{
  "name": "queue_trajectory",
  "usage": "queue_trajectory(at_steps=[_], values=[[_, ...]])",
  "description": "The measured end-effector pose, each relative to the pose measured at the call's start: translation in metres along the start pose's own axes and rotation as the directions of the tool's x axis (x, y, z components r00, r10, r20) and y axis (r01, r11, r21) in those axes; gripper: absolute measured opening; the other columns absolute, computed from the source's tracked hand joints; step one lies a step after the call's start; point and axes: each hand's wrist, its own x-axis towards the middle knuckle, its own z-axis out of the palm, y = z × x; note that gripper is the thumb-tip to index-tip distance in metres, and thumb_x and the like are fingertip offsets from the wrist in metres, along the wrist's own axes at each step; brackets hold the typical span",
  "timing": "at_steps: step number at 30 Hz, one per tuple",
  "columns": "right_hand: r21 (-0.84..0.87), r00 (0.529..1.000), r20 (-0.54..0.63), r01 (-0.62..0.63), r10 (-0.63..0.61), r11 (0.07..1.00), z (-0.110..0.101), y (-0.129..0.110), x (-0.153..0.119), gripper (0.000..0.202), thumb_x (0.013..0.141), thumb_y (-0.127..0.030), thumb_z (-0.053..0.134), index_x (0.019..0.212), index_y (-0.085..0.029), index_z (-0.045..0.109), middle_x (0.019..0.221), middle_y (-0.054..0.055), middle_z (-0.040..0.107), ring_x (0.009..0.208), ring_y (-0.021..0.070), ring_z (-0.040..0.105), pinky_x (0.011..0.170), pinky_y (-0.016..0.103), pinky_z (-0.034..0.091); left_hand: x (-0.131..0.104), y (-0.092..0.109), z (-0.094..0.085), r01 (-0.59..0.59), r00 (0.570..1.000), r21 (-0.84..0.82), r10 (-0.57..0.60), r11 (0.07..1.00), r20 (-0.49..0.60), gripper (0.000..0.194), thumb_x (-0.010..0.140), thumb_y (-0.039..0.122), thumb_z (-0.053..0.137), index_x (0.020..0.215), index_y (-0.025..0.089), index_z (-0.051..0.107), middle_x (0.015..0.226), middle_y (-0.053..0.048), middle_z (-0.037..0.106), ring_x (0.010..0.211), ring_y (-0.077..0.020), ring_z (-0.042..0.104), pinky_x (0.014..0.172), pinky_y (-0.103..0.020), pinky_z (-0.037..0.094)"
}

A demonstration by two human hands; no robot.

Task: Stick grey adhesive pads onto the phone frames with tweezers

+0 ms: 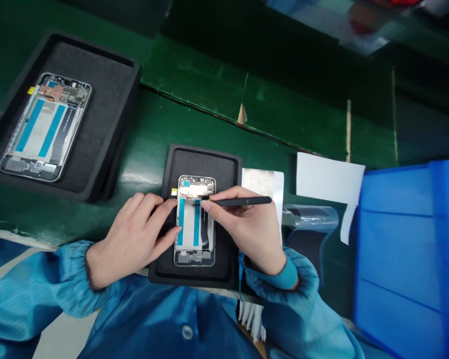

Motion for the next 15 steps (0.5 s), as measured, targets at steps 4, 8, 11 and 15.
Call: queue_trajectory(at_steps=[4,8,11,15], values=[[0.004,1.0,0.008,-0.007,0.007,1.0,-0.0003,0.0005,-0.0008,0.015,0.075,-0.03,0.084,0.078,-0.019,0.073,0.074,0.003,0.074,0.062,0.0155,0.069,0.055,0.025,0.057,-0.0002,-0.0005,0.0001,0.004,1.0,-0.005,-0.003,1.0,0.009,0.041,0.095,0.037,0.055,0.126,0.01,0.059,0.099,-0.011,0.057,0.088,-0.0243,0.052,0.075,-0.039,0.05],[0.012,1.0,0.011,-0.012,0.012,1.0,-0.0007,-0.0002,-0.0008,0.015,0.076,-0.029,0.082,0.078,-0.019,0.073,0.075,0.003,0.074,0.063,0.0159,0.069,0.055,0.025,0.057,-0.0004,-0.0006,0.0007,0.008,1.0,-0.002,-0.008,1.0,0.008,0.041,0.095,0.037,0.055,0.125,0.01,0.059,0.099,-0.011,0.057,0.088,-0.0244,0.052,0.075,-0.039,0.05],[0.015,1.0,0.003,-0.013,0.013,1.0,-0.0015,0.0,-0.0002,0.015,0.075,-0.029,0.083,0.078,-0.019,0.073,0.075,0.003,0.074,0.063,0.016,0.069,0.055,0.026,0.057,-0.0007,-0.0004,0.0009,0.001,1.0,0.008,-0.001,1.0,0.004,0.041,0.095,0.037,0.055,0.124,0.009,0.059,0.099,-0.011,0.057,0.088,-0.0244,0.052,0.074,-0.039,0.049],[0.023,1.0,0.006,-0.014,0.014,1.0,-0.0018,0.0001,0.0,0.015,0.075,-0.03,0.083,0.078,-0.018,0.073,0.075,0.003,0.074,0.063,0.0157,0.068,0.055,0.026,0.056,-0.0012,-0.0002,0.0008,0.002,1.0,0.016,-0.002,1.0,0.005,0.04,0.096,0.037,0.055,0.124,0.01,0.059,0.099,-0.011,0.057,0.087,-0.0242,0.052,0.073,-0.038,0.049]])
